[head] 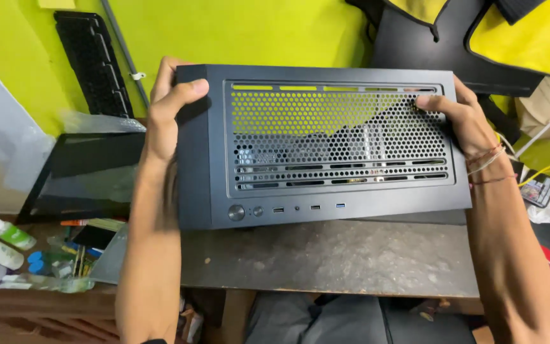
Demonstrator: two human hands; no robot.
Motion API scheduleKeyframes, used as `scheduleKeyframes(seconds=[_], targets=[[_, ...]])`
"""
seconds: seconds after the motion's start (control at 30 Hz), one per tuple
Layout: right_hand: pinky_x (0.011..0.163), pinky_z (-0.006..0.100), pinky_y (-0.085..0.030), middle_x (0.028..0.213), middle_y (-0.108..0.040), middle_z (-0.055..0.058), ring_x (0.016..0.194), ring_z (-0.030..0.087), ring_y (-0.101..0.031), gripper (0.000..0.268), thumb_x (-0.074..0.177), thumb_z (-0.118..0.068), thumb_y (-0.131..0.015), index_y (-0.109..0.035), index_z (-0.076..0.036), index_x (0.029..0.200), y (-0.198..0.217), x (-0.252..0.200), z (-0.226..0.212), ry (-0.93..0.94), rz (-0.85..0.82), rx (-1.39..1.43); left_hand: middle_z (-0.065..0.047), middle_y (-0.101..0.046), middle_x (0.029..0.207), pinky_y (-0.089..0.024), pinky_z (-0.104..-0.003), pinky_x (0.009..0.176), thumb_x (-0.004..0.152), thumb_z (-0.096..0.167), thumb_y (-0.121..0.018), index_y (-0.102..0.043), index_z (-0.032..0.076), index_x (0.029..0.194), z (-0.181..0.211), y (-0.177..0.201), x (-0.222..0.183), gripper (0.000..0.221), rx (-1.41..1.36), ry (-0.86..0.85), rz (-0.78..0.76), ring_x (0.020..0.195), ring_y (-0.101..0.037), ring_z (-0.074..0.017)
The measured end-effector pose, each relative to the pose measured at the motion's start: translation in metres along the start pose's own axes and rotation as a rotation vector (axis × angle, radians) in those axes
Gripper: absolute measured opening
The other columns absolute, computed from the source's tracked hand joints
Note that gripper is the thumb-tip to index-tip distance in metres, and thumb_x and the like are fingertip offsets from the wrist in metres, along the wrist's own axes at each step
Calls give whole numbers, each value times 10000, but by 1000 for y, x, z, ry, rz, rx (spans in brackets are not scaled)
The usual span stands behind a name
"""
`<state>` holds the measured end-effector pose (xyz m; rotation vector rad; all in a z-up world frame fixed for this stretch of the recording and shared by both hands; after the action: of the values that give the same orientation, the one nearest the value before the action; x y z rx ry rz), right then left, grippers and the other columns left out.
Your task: Removing the side panel of a computer case and inspecting internal components
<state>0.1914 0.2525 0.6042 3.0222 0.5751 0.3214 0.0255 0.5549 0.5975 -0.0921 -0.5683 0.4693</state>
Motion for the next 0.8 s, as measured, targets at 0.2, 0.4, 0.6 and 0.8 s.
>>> scheduleKeyframes(seconds=[0.2,0.4,0.6,0.8], targets=[[636,179,-458,831,-577,-18,727,90,-556,249,671,-134,-592,-531,-146,912,-2,23,2,61,-37,0,17,-406,666,-359,-211,500,714,155,-587,-379,131,793,-4,4,16,224,-32,-51,-33,565,-424,-84],[705,163,-477,990,-585,-5,808,75,-575,270,677,-144,-601,-541,-130,940,-17,60,13,193,-131,11,-4,-412,724,-386,-220,465,710,177,-599,-374,126,834,-30,16,26,262,50,-165,-7,575,-429,-97],[803,232,-486,1218,-536,108,984,150,-564,321,638,-118,-609,-433,-111,906,-23,98,65,264,-173,194,-62,-477,904,-428,-236,535,687,209,-608,-425,110,894,-56,11,27,294,131,-228,34,695,-486,-136],[784,222,-440,1263,-483,114,963,119,-508,308,668,-163,-588,-421,-134,925,-20,117,86,360,-243,130,-95,-488,953,-377,-253,805,723,185,-580,-439,84,929,-69,9,17,270,219,-350,53,898,-483,-166]])
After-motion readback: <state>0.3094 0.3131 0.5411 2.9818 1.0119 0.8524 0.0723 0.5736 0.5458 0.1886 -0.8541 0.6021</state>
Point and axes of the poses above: each hand's wrist, its own x-axis towards the middle knuckle, its own y-axis out of the back of the hand, z = x × y, the point moved 2 cm from there along x, towards the middle knuckle
